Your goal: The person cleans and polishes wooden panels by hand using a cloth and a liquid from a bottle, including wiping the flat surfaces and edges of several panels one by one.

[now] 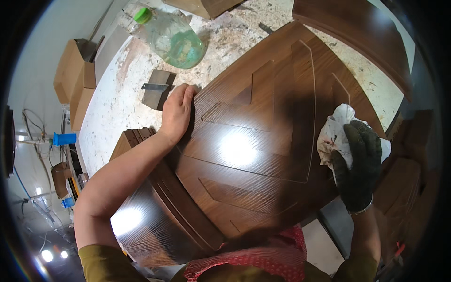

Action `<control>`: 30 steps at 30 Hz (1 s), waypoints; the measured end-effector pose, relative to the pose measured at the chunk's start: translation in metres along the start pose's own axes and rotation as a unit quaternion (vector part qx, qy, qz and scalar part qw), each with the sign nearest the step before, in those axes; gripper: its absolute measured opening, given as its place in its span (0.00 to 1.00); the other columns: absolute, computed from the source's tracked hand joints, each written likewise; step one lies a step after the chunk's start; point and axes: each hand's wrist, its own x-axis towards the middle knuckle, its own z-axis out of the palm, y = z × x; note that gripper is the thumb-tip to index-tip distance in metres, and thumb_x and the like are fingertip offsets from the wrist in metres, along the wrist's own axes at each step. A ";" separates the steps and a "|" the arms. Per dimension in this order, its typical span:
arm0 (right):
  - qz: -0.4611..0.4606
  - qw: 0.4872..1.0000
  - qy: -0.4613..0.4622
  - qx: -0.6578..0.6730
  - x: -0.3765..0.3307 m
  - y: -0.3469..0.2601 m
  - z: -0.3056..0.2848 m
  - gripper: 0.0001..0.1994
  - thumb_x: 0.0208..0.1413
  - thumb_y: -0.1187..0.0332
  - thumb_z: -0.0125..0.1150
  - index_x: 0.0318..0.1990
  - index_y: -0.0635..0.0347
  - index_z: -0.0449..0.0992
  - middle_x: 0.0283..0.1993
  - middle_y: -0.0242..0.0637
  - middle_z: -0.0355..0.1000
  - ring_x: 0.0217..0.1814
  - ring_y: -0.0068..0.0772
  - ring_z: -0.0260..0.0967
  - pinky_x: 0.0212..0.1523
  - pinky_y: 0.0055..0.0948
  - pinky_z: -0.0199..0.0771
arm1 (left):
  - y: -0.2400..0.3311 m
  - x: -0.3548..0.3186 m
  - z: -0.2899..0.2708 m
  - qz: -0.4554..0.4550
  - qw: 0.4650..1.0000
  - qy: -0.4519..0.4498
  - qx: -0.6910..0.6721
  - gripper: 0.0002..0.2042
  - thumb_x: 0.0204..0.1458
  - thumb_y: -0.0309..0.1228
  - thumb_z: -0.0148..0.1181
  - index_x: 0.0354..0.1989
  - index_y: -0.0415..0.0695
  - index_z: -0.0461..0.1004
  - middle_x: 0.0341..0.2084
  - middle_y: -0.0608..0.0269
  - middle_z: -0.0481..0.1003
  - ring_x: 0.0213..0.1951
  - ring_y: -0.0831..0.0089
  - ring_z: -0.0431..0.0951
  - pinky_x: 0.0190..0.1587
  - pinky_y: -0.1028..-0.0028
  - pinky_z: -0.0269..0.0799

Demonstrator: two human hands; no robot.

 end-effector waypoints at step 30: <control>-0.248 0.969 -0.007 -0.007 0.053 -0.023 -0.011 0.21 0.57 0.65 0.58 0.59 0.53 0.72 0.62 0.40 0.69 0.62 0.40 0.66 0.64 0.40 0.64 | 0.074 -0.047 0.030 0.230 0.959 0.079 0.147 0.23 0.63 0.48 0.48 0.62 0.50 0.63 0.64 0.54 0.61 0.66 0.56 0.60 0.63 0.45 0.55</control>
